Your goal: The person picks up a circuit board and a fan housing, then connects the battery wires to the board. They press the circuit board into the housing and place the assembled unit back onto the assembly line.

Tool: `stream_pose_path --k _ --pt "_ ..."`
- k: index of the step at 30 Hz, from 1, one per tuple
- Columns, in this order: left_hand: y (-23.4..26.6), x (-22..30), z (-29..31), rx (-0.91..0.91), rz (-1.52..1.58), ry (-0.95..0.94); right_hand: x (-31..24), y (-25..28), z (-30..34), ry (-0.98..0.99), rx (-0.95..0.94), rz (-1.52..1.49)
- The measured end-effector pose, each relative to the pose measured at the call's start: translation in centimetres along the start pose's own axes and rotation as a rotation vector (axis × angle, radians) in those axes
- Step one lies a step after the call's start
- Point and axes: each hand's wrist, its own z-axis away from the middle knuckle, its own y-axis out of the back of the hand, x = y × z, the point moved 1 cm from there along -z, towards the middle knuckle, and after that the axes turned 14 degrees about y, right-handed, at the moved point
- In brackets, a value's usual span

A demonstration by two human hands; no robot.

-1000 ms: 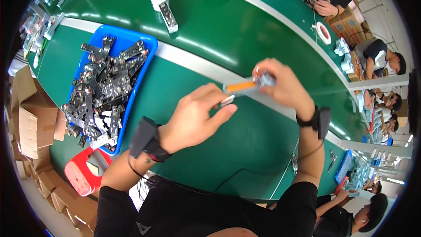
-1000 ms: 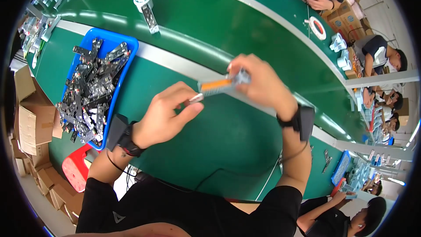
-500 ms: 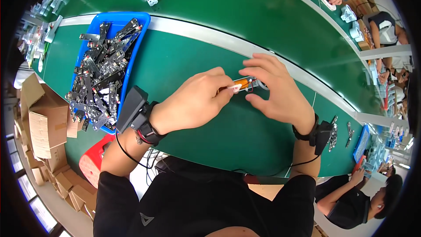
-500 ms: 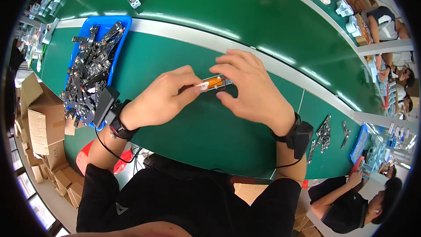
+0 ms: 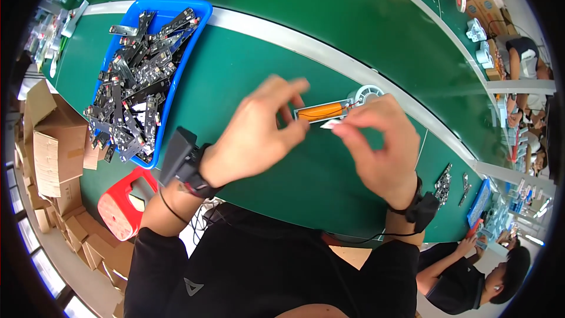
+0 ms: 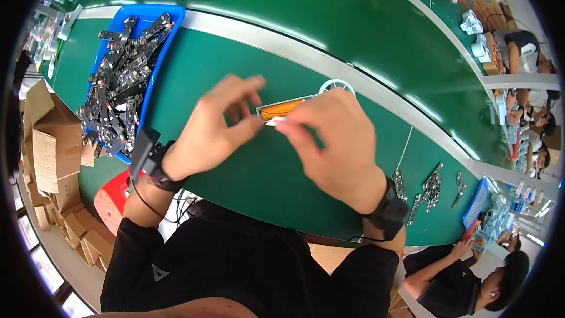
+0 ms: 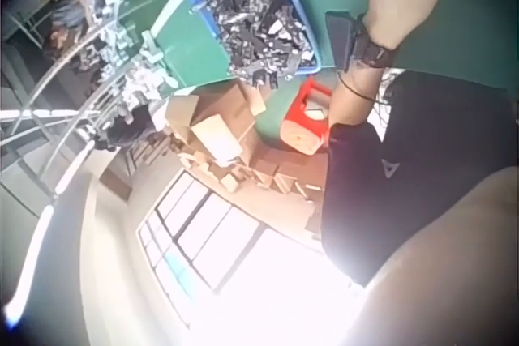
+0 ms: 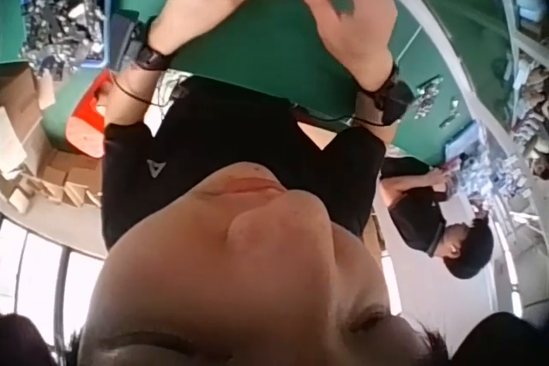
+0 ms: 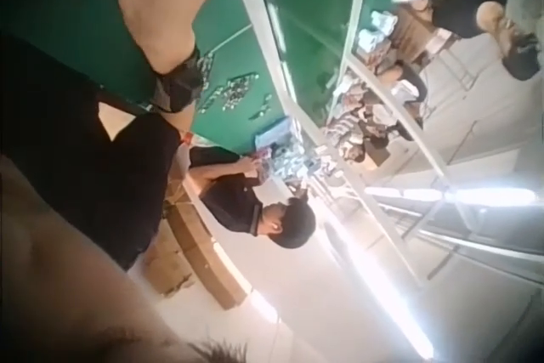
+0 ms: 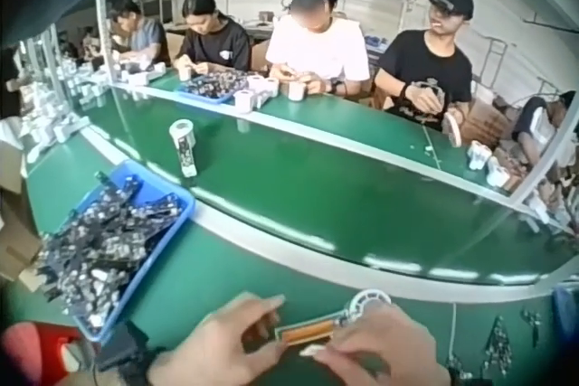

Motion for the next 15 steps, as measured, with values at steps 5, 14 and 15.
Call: stream_pose_path --k 5,14,15 --pt "-1.6 -3.2 -1.6 0.250 -0.250 -0.407 0.4 -1.1 -0.7 -0.682 -0.059 -0.377" --pt "-2.2 -5.3 -2.4 0.159 -0.292 -0.375 1.9 -3.7 -2.1 -0.621 -0.489 -0.214" --pt "-2.2 -5.2 -2.4 0.163 -0.290 -0.377 1.9 -3.9 -2.1 -0.601 -0.504 -0.172"
